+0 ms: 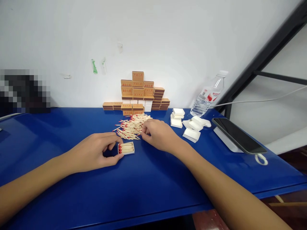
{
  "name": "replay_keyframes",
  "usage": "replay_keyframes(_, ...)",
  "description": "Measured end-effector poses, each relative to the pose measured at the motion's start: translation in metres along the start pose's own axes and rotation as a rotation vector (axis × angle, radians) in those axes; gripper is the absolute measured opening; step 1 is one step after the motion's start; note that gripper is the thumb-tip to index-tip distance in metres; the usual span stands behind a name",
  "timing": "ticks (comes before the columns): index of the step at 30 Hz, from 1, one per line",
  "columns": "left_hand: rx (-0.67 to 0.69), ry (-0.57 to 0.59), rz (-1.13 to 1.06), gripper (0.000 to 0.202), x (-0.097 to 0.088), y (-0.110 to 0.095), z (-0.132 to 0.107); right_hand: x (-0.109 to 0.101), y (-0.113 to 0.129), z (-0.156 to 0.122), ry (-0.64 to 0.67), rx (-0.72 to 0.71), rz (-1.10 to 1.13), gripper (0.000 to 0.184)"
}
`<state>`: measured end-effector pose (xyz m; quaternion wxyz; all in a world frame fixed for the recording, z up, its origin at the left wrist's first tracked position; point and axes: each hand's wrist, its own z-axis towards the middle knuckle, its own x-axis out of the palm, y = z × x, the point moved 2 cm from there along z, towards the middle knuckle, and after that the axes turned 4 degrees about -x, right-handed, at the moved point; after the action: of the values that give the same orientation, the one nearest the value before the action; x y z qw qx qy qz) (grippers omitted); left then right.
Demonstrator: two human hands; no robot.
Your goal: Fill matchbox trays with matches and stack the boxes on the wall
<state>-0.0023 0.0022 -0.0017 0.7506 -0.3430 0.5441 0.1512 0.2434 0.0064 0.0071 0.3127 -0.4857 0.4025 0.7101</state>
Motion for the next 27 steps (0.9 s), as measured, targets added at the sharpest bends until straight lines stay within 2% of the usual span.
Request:
replay_keyframes(4, -0.016, 0.01, 0.014, 0.024, 0.0, 0.0, 0.0, -0.007, 0.014, -0.002, -0.048, -0.172, 0.14, 0.008)
replay_keyframes(7, -0.024, 0.031, 0.018, 0.025, -0.001, 0.0, 0.001, -0.006, 0.03, -0.007, 0.061, -0.281, 0.205, 0.01)
replay_keyframes(11, -0.025, 0.042, 0.016, 0.024, -0.001, 0.0, 0.001, -0.004, 0.04, -0.013, 0.16, -0.287, 0.206, 0.012)
replay_keyframes(23, 0.018, 0.023, 0.011, 0.023, 0.0, 0.001, 0.001, 0.001, 0.044, -0.014, 0.141, -0.34, 0.293, 0.011)
replay_keyframes(25, 0.018, 0.021, 0.016, 0.022, 0.0, 0.001, 0.001, -0.002, 0.041, -0.013, 0.113, -0.339, 0.275, 0.011)
replay_keyframes(27, 0.017, 0.017, 0.02, 0.022, 0.0, 0.0, 0.001, -0.009, 0.034, -0.011, 0.02, -0.314, 0.22, 0.012)
